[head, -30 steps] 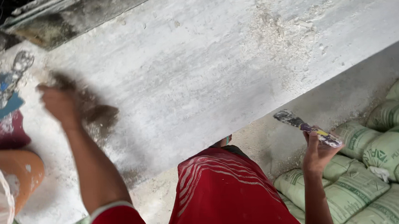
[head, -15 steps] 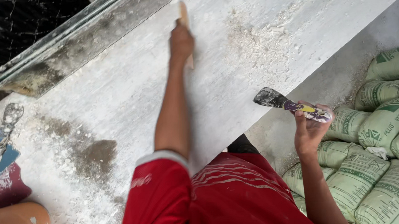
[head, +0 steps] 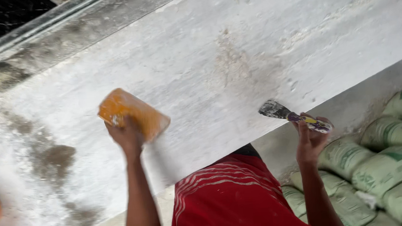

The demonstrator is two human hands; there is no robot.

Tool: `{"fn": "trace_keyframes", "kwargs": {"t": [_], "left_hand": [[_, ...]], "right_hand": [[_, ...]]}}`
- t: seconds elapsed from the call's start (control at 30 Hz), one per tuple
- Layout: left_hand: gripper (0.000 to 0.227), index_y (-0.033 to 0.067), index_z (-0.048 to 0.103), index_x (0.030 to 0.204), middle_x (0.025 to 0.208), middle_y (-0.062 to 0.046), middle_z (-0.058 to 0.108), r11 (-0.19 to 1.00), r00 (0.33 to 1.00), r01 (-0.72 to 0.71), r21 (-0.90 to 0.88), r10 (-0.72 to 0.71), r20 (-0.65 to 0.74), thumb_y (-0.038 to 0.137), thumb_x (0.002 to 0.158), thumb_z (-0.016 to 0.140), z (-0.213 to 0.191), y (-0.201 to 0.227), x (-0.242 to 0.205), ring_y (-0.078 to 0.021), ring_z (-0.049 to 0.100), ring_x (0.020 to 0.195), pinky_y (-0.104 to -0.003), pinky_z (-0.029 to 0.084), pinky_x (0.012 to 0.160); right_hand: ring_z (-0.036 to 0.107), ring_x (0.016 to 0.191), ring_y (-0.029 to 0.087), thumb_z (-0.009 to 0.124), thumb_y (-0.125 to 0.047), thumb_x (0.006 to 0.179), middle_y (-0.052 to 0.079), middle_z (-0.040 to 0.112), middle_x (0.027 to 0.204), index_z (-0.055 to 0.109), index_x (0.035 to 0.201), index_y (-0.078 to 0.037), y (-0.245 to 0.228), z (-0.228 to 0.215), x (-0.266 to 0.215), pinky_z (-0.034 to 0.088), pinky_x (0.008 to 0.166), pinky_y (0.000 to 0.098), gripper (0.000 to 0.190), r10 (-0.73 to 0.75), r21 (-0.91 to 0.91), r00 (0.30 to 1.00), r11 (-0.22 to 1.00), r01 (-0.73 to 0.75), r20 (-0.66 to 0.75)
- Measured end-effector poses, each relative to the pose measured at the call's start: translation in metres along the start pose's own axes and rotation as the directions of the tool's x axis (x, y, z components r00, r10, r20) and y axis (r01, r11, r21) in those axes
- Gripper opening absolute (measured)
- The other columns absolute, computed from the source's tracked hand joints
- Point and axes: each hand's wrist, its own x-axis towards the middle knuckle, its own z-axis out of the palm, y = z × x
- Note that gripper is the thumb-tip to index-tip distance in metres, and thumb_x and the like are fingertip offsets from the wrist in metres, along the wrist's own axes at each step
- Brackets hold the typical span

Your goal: The person organizes long strips of decorative molding, then uses a scraper and a sponge to clean a workbench before mixing dry plaster powder and water in a container by hand.

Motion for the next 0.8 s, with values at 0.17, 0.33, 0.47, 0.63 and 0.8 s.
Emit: {"fn": "trace_keyframes", "kwargs": {"t": [0.17, 0.33, 0.47, 0.63, 0.8], "left_hand": [[0.056, -0.0016, 0.044, 0.141, 0.124, -0.034, 0.064, 0.983, 0.986, -0.166, 0.074, 0.165, 0.018, 0.023, 0.096, 0.065, 0.227, 0.048, -0.068, -0.0472, 0.063, 0.117, -0.054, 0.049, 0.100], [0.048, 0.0144, 0.050, 0.135, 0.117, -0.019, 0.075, 0.942, 0.921, -0.284, 0.178, 0.216, 0.325, 0.031, 0.090, 0.054, 0.417, 0.157, -0.098, -0.0450, 0.072, 0.105, -0.052, 0.055, 0.091], [0.052, 0.0180, 0.047, 0.142, 0.101, -0.004, 0.077, 0.900, 0.864, -0.426, 0.091, 0.374, 0.338, 0.029, 0.094, 0.062, 0.344, 0.139, -0.077, -0.0133, 0.068, 0.073, -0.036, 0.055, 0.060], [0.043, 0.0236, 0.041, 0.140, 0.092, -0.002, 0.060, 0.966, 0.990, -0.002, -0.260, 0.039, 0.138, 0.019, 0.103, 0.063, 0.098, 0.043, -0.128, -0.0085, 0.055, 0.072, -0.025, 0.046, 0.056], [0.046, 0.0159, 0.042, 0.136, 0.127, -0.007, 0.060, 0.995, 0.995, -0.059, -0.081, 0.052, -0.086, 0.030, 0.101, 0.068, 0.062, -0.043, -0.167, -0.0162, 0.060, 0.106, -0.033, 0.053, 0.083]], "right_hand": [[0.064, 0.115, 0.029, 0.063, -0.010, 0.107, 0.022, 0.053, 0.128, 0.028, 0.126, -0.014, 0.003, -0.044, 0.101, 0.064, 0.094, 0.0487, 0.040, -0.111, -0.113, 0.981, 0.985, 0.130, 0.161], [0.056, 0.129, 0.040, 0.065, 0.000, 0.103, 0.023, 0.045, 0.137, 0.032, 0.131, -0.011, 0.002, -0.078, 0.161, 0.059, 0.102, 0.0503, 0.045, -0.203, -0.006, 0.952, 0.978, 0.210, 0.227], [0.052, 0.131, 0.038, 0.067, -0.010, 0.105, 0.024, 0.041, 0.140, 0.031, 0.130, -0.010, -0.004, -0.100, 0.175, 0.061, 0.104, 0.0581, 0.044, -0.155, 0.009, 0.972, 0.988, 0.156, 0.174], [0.054, 0.136, 0.037, 0.061, 0.005, 0.105, 0.022, 0.043, 0.141, 0.029, 0.133, -0.011, 0.032, -0.136, 0.160, 0.065, 0.107, 0.0428, 0.046, 0.117, 0.090, 0.993, 0.989, -0.119, 0.036], [0.055, 0.131, 0.037, 0.058, 0.003, 0.104, 0.024, 0.048, 0.135, 0.031, 0.131, -0.013, 0.040, -0.142, 0.138, 0.063, 0.101, 0.0477, 0.041, 0.110, 0.061, 0.994, 0.992, -0.109, 0.002]]}}
